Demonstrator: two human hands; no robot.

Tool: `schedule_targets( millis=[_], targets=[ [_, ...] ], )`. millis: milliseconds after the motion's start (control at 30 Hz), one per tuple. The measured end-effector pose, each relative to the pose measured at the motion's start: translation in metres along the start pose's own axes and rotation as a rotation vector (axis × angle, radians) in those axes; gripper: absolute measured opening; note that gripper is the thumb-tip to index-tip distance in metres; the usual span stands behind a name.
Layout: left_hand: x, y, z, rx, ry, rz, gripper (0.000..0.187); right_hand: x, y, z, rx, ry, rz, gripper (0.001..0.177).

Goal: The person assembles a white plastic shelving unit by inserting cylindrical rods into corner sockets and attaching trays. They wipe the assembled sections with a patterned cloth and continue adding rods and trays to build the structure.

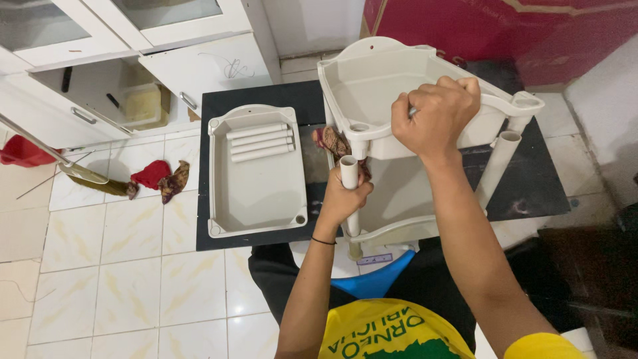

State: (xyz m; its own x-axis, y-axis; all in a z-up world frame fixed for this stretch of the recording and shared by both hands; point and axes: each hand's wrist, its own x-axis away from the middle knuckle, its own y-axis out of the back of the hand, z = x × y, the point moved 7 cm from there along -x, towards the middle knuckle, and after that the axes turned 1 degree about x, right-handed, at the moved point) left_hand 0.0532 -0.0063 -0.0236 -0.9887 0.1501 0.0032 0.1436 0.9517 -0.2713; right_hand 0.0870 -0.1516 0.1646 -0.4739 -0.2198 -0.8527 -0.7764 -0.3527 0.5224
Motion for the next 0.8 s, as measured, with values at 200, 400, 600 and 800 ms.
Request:
schedule_targets(
  millis=[200, 400, 600, 800],
  targets=[
    [0.001, -0.002, 0.001, 0.003, -0.031, -0.004, 0.027, 0.001, 0.005, -0.001, -0.032, 0.018, -0.010, 0.029],
    [0.000, -0.009, 0.016, -0.026, -0.065, -0.003, 0.028, 0.012, 0.008, -0.008, -0.096, 0.045, -0.057, 0.030],
    [-0.006, -0.008, 0.051, -0.157, -0.162, -0.024, 0.028, 0.036, 0.004, -0.015, -0.164, 0.059, -0.127, 0.035],
    [0.000, 0.005, 0.088, -0.238, -0.095, -0.009, 0.032, 0.074, 0.009, -0.005, -0.147, 0.046, -0.184, 0.036]
  ],
)
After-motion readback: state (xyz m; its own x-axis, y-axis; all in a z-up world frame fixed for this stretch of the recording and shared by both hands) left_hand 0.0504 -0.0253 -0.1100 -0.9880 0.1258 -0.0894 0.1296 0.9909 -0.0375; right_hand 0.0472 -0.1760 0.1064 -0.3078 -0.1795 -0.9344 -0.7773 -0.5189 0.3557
